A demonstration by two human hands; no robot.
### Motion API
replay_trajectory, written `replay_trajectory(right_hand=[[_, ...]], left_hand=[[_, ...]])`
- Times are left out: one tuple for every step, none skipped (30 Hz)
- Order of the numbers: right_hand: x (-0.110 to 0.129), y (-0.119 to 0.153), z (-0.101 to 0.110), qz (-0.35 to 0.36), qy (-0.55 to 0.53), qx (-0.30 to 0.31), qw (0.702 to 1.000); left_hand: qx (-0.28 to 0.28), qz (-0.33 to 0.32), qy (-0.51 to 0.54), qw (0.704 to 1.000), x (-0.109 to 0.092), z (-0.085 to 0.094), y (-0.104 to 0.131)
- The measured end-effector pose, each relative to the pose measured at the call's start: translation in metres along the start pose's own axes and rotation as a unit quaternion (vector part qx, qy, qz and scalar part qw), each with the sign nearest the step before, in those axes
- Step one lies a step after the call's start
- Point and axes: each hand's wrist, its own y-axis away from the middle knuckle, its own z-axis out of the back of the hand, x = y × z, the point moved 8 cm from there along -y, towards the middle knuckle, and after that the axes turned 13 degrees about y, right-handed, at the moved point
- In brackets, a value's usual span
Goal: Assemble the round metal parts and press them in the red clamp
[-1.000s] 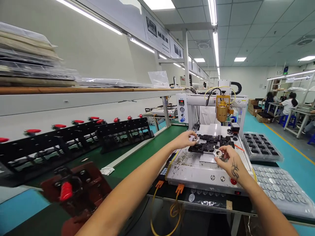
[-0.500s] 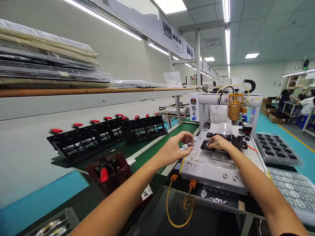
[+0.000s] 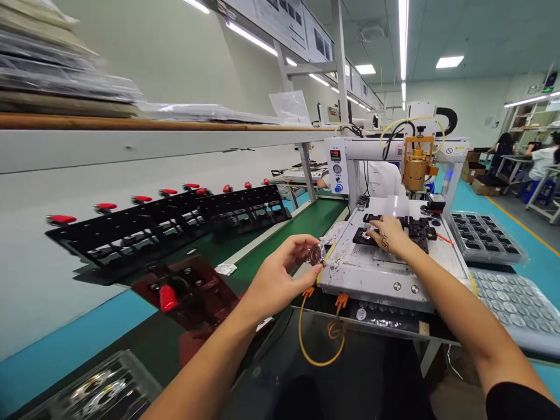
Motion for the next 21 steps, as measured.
replay_trajectory(right_hand=[[-0.009,0.02,0.012,-0.011,0.0,-0.024,1.0],[-0.021,0.045,0.026,-0.026,-0.001,-0.052,0.998],[-0.034,0.075,0.04,-0.047,-0.002,-0.083,0.995],[-0.049,0.107,0.054,-0.074,-0.001,-0.119,0.99],[-0.065,0.143,0.07,-0.106,-0.01,-0.184,0.977],[-0.08,0.179,0.08,-0.146,-0.012,-0.234,0.961],[-0.094,0.211,0.085,-0.186,-0.007,-0.264,0.946],[-0.106,0.239,0.084,-0.217,0.001,-0.277,0.936],[-0.116,0.259,0.078,-0.239,0.008,-0.272,0.932],[-0.124,0.273,0.069,-0.252,0.013,-0.258,0.932],[-0.13,0.283,0.058,-0.259,0.015,-0.245,0.934],[-0.133,0.288,0.049,-0.264,0.018,-0.238,0.935],[-0.132,0.292,0.041,-0.268,0.026,-0.242,0.932],[-0.128,0.294,0.036,-0.272,0.038,-0.256,0.927],[-0.118,0.296,0.033,-0.273,0.049,-0.279,0.92],[-0.104,0.296,0.029,-0.262,0.052,-0.298,0.917],[-0.085,0.294,0.023,-0.233,0.04,-0.301,0.924],[-0.063,0.288,0.015,-0.188,0.014,-0.287,0.939],[-0.036,0.28,0.002,-0.125,-0.025,-0.246,0.961],[-0.008,0.272,-0.015,-0.055,-0.062,-0.188,0.979],[0.018,0.266,-0.031,0.002,-0.088,-0.132,0.987]], left_hand=[[-0.005,0.007,0.001,1.0,0.007,-0.002,0.006],[-0.012,0.017,0.0,1.0,0.015,-0.003,0.014],[-0.023,0.03,-0.003,0.999,0.026,-0.001,0.023],[-0.038,0.044,-0.008,0.998,0.039,0.003,0.033],[-0.052,0.061,-0.011,0.997,0.053,0.007,0.042],[-0.065,0.077,-0.01,0.995,0.067,0.01,0.051],[-0.07,0.091,-0.004,0.993,0.08,0.01,0.058],[-0.064,0.103,0.008,0.993,0.093,0.007,0.063],[-0.049,0.113,0.023,0.992,0.103,-0.001,0.066],[-0.026,0.122,0.038,0.991,0.112,-0.011,0.069],[0.002,0.129,0.052,0.99,0.118,-0.024,0.07],[0.031,0.135,0.063,0.988,0.123,-0.038,0.072],[0.064,0.14,0.07,0.986,0.128,-0.053,0.074],[0.099,0.146,0.075,0.981,0.132,-0.068,0.077],[0.134,0.152,0.079,0.976,0.137,-0.083,0.081],[0.168,0.159,0.082,0.97,0.142,-0.096,0.087],[0.198,0.167,0.082,0.962,0.148,-0.108,0.094],[0.224,0.177,0.08,0.955,0.155,-0.119,0.101],[0.242,0.186,0.075,0.949,0.161,-0.127,0.108],[0.255,0.191,0.066,0.945,0.167,-0.133,0.115],[0.265,0.193,0.057,0.943,0.171,-0.138,0.121]])
